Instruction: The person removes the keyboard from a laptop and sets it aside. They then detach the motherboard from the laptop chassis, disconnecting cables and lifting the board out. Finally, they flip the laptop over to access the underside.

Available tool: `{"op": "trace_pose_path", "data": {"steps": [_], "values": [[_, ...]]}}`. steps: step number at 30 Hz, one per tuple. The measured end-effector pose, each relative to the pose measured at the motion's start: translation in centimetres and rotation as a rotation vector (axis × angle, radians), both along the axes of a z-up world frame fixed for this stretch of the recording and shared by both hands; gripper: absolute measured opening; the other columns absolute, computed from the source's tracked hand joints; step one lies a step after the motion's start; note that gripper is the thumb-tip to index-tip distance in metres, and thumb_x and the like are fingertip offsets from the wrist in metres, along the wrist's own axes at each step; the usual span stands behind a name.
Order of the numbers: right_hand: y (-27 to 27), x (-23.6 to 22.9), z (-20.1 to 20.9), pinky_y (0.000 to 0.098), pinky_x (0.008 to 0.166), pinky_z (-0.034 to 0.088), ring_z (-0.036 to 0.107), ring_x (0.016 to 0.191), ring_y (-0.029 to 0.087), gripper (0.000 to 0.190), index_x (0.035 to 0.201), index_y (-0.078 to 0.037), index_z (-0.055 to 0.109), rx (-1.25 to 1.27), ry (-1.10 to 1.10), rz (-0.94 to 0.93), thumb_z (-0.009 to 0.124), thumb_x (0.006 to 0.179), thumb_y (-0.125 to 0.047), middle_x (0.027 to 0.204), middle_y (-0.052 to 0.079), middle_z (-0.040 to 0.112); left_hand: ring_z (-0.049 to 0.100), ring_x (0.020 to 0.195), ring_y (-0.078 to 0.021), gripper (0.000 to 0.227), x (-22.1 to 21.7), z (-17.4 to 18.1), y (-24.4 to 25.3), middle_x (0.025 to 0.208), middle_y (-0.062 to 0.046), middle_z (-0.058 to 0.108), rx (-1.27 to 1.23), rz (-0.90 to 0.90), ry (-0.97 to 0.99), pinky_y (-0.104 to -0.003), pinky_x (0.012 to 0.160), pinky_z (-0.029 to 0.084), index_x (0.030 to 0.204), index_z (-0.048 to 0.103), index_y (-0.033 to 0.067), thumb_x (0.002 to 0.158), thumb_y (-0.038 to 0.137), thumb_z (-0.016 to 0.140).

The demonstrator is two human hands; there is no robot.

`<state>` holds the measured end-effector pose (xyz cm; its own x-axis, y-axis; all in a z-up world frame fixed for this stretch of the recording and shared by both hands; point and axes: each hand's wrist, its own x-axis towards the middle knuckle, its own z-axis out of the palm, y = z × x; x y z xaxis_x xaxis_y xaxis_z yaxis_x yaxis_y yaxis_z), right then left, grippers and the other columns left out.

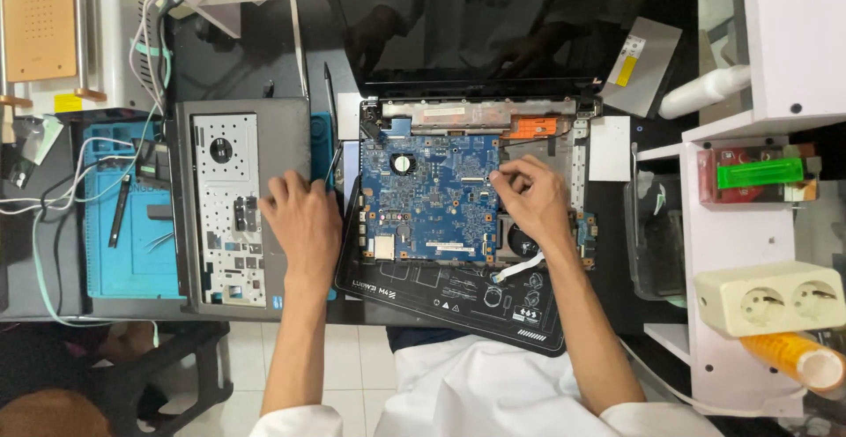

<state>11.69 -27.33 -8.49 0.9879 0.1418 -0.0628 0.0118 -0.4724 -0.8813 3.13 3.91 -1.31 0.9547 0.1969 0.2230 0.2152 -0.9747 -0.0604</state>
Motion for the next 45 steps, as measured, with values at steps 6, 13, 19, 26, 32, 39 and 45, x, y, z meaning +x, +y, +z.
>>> {"op": "trace_pose_path", "data": {"steps": [6,13,19,26,32,39,45], "values": [[0.6,-0.2,1.3,0.0262,0.056,0.053,0.064,0.060,0.008,0.013,0.093,-0.002,0.078,-0.076,-0.023,-0.036,0.080,0.085,-0.013,0.087,0.003,0.072,0.051,0.106,-0.0301,0.007,1.1,-1.3,0.8,0.104,-0.013,0.057,0.155,-0.038,0.126,-0.044,0.090,0.037,0.083,0.071,0.0058,0.077,0.004,0.070],[0.6,-0.1,1.2,0.0245,0.057,0.053,0.064,0.060,0.007,0.016,0.095,-0.001,0.078,-0.012,-0.027,-0.056,0.081,0.083,-0.011,0.088,0.003,0.072,0.050,0.105,-0.0302,0.014,1.7,-1.5,0.6,0.103,-0.013,0.056,0.190,-0.037,0.140,-0.045,0.090,0.037,0.084,0.070,0.0037,0.071,0.007,0.071],[0.6,-0.1,1.0,0.0237,0.055,0.052,0.066,0.059,0.007,0.010,0.090,0.000,0.077,0.003,-0.071,-0.082,0.079,0.087,-0.010,0.089,0.004,0.071,0.050,0.105,-0.0303,0.019,2.0,-1.5,-0.1,0.105,-0.014,0.055,0.218,0.030,0.145,-0.045,0.093,0.037,0.088,0.068,0.0034,0.071,0.011,0.071],[0.8,-0.2,1.2,0.0242,0.055,0.052,0.066,0.059,0.007,0.010,0.090,-0.001,0.076,-0.042,-0.034,-0.082,0.078,0.088,-0.011,0.086,0.004,0.072,0.050,0.107,-0.0321,0.012,2.4,-0.5,-0.3,0.110,-0.013,0.057,-0.062,0.023,-0.157,-0.047,0.098,0.035,0.103,0.064,0.0041,0.102,0.016,0.061],[0.9,0.1,2.2,0.0257,0.056,0.055,0.068,0.065,0.010,0.015,0.100,-0.002,0.074,-0.011,-0.012,-0.104,0.077,0.089,-0.011,0.097,0.007,0.070,0.056,0.088,-0.0300,0.013,3.4,3.0,-1.8,0.088,-0.010,0.061,-0.439,-0.052,-0.195,-0.048,0.093,0.036,0.107,0.062,0.0041,0.108,0.014,0.054],[2.6,2.2,7.7,0.0288,0.075,0.063,0.070,0.091,0.016,0.046,0.131,-0.003,0.063,0.237,-0.170,0.237,0.076,0.088,-0.013,0.118,0.011,0.066,0.065,0.080,-0.0326,0.009,4.8,7.4,-5.1,0.087,-0.010,0.068,-0.567,-0.432,0.128,-0.045,0.070,0.044,0.098,0.063,0.0081,0.100,0.017,0.060],[3.0,3.1,4.5,0.0336,0.075,0.057,0.072,0.083,0.019,0.016,0.102,-0.004,0.077,0.079,-0.174,0.445,0.073,0.094,-0.017,0.090,0.008,0.074,0.066,0.080,-0.0362,0.014,5.6,7.0,-4.7,0.086,-0.011,0.068,-0.585,-0.501,0.204,-0.047,0.070,0.048,0.099,0.065,0.0065,0.098,0.020,0.062]]}}
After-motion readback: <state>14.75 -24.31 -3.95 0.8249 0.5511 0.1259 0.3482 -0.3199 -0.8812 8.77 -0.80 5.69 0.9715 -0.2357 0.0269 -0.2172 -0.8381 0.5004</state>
